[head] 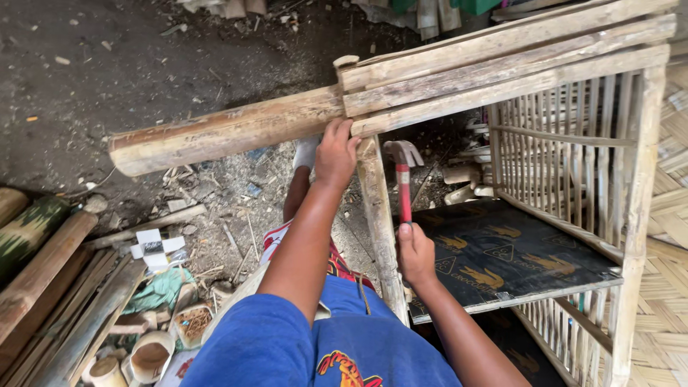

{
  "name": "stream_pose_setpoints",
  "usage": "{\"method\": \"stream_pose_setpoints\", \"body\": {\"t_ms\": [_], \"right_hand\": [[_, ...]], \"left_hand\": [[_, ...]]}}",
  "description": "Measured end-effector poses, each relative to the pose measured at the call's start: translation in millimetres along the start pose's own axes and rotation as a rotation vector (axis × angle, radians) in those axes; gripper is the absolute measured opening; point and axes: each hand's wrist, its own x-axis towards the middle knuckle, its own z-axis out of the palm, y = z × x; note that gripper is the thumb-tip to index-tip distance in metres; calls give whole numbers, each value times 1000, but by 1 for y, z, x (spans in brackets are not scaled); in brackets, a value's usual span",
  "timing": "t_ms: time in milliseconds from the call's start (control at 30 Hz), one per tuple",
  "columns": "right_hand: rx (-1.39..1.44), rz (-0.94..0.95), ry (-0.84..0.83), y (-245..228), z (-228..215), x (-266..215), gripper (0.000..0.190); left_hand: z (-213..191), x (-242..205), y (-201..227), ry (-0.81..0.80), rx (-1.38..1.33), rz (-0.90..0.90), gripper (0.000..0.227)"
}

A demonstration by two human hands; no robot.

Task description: The person uses a hammer to drive nails into bamboo strips, securing them to a frame. They repeatedly reposition the strips and hammer at different points along the frame to attach them.

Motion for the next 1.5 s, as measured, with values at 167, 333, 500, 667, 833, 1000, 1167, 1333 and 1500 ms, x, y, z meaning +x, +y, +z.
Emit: {"method": "stream_pose_setpoints", "body": {"t_ms": [167,333,500,667,833,1000,1167,1333,1500], "right_hand": [[-23,-143,-2,-19,4,5,50],[-4,-209,1,-36,15,19,51],[-68,-196,6,-45,16,18,48],[395,-349,-18,-46,13,8,42],[-95,-341,66,-37,21,19,51],[246,-314,42,-36,25,26,49],[-415,-356,78,-36,23,28,50],[95,-399,80,-29,19,41,45],[-394,-231,54,-15,9,42,43]], "left_hand": [[-5,9,5,-78,-9,-31,31],[-17,15,8,-149,-1,-40,28],[-22,19,14,-220,46,-57,22],[-22,23,16,-216,35,-64,24],[-22,16,22,-225,58,-106,18],[-24,21,24,-198,34,-131,22],[-23,7,23,-161,45,-103,20],[-21,25,20,-162,41,-99,25],[-18,12,22,-162,47,-75,20]]}}
